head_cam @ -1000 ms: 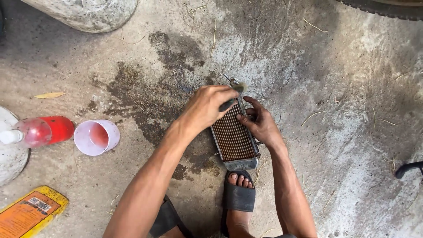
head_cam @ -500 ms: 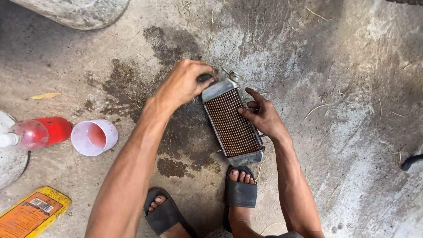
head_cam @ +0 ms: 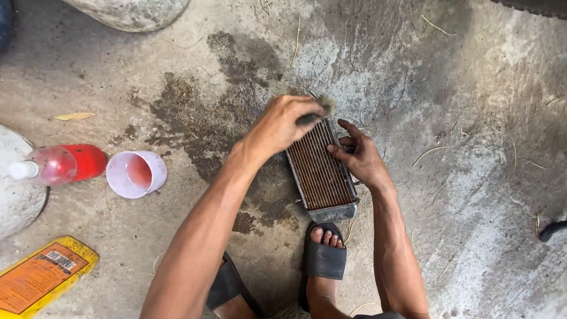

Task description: Cleaning a motorcycle radiator by scrubbing the fins with a brush and soapy water and rinsing it in a bucket.

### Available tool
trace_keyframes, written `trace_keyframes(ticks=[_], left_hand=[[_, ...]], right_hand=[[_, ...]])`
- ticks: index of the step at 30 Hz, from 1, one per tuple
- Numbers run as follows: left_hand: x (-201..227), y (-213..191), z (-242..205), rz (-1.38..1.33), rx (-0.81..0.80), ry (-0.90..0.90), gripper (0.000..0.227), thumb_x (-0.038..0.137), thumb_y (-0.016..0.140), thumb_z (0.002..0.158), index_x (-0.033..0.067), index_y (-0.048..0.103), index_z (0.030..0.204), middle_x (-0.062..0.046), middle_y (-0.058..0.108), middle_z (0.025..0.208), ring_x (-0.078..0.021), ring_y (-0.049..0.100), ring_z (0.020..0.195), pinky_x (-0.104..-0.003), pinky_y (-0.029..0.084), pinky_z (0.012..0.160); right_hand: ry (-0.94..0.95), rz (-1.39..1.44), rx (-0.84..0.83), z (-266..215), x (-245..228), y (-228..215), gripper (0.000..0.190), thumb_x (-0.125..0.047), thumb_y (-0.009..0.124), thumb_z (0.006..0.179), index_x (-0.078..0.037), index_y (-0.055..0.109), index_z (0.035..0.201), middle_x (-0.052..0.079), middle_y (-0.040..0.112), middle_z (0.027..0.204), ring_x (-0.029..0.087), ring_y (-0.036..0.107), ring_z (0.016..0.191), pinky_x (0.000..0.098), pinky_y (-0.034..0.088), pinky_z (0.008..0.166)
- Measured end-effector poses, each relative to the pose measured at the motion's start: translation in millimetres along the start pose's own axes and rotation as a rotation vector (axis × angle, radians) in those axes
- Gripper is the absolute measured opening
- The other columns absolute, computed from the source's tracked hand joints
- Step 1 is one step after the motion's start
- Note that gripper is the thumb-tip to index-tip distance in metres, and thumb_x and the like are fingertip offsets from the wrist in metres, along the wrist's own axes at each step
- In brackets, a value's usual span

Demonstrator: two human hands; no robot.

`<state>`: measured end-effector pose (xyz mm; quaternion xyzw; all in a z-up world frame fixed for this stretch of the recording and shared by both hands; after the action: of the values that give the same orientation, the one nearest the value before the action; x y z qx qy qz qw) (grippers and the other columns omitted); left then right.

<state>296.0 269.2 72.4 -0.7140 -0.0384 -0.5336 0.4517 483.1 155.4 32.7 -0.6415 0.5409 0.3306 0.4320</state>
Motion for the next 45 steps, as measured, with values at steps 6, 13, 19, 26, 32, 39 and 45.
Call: trace_keyframes(ticks=[6, 13, 19, 26, 32, 39, 45], left_hand=[[-1, -4, -8, 0.004, 0.052, -0.018, 0.021, 0.001, 0.074, 0.094, 0.0002, 0.075, 0.114, -0.025, 0.074, 0.113, -0.0407, 0.069, 0.115, -0.051, 0.049, 0.111], [-59, 4, -7, 0.125, 0.112, -0.079, 0.023, 0.004, 0.076, 0.094, 0.001, 0.075, 0.117, -0.023, 0.075, 0.114, -0.0392, 0.068, 0.118, -0.049, 0.048, 0.112], [-7, -39, -53, -0.253, 0.418, -0.131, 0.018, -0.002, 0.075, 0.093, 0.003, 0.076, 0.11, -0.018, 0.075, 0.108, -0.0339, 0.074, 0.1, -0.038, 0.061, 0.086], [9, -75, -78, -0.469, 0.553, -0.281, 0.018, -0.001, 0.072, 0.098, -0.0035, 0.071, 0.115, -0.025, 0.071, 0.115, -0.0299, 0.072, 0.101, -0.03, 0.062, 0.086], [-1, -86, -96, -0.476, 0.579, -0.413, 0.02, 0.006, 0.072, 0.099, -0.003, 0.069, 0.117, -0.024, 0.069, 0.117, -0.0204, 0.072, 0.087, -0.025, 0.064, 0.08], [24, -96, -127, -0.755, 0.517, -0.713, 0.048, 0.018, 0.063, 0.101, 0.0011, 0.045, 0.142, -0.033, 0.054, 0.139, -0.0366, 0.07, 0.11, -0.039, 0.064, 0.091], [30, -2, -325, -0.581, -0.164, -1.358, 0.085, 0.041, 0.07, 0.088, 0.0306, 0.028, 0.161, -0.001, 0.07, 0.105, -0.0128, 0.07, 0.094, -0.03, 0.066, 0.07]], right_hand=[[0.01, 0.019, -0.003, 0, 1, -3, 0.07, -0.002, 0.079, 0.087, 0.006, 0.047, 0.149, 0.009, 0.067, 0.076, 0.017, 0.061, 0.07, 0.0265, 0.046, 0.062], [0.009, 0.055, -0.002, -4, -9, 1, 0.071, -0.003, 0.078, 0.088, 0.007, 0.044, 0.15, 0.006, 0.065, 0.077, 0.014, 0.06, 0.071, 0.0235, 0.047, 0.063], [0.208, 0.125, -0.14, -27, 0, -16, 0.083, -0.012, 0.086, 0.079, 0.004, 0.046, 0.15, 0.025, 0.071, 0.087, 0.037, 0.065, 0.08, 0.0433, 0.054, 0.074], [0.41, 0.035, -0.174, -79, 50, -17, 0.091, -0.026, 0.091, 0.075, -0.004, 0.047, 0.152, 0.043, 0.056, 0.132, 0.058, 0.054, 0.129, 0.0635, 0.047, 0.107], [0.315, 0.328, 0.019, -86, 108, -18, 0.063, -0.009, 0.081, 0.084, 0.002, 0.057, 0.141, 0.025, 0.078, 0.101, 0.029, 0.073, 0.091, 0.0411, 0.055, 0.09], [0.211, 0.822, 0.061, -62, 141, -3, 0.063, -0.025, 0.066, 0.09, -0.011, 0.051, 0.149, 0.019, 0.069, 0.122, 0.032, 0.069, 0.11, 0.0467, 0.053, 0.097], [0.152, 1.199, 0.034, -39, 136, 19, 0.065, -0.019, 0.065, 0.094, -0.006, 0.045, 0.154, 0.011, 0.056, 0.149, 0.025, 0.058, 0.129, 0.0399, 0.043, 0.112]])
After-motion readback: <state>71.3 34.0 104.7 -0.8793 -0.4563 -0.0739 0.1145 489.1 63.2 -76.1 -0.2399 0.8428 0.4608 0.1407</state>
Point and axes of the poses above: each hand's wrist, its own z-axis towards the middle knuckle, its own y-axis out of the palm, x = y × z, the point moved 4 cm from there along z, towards the middle knuckle
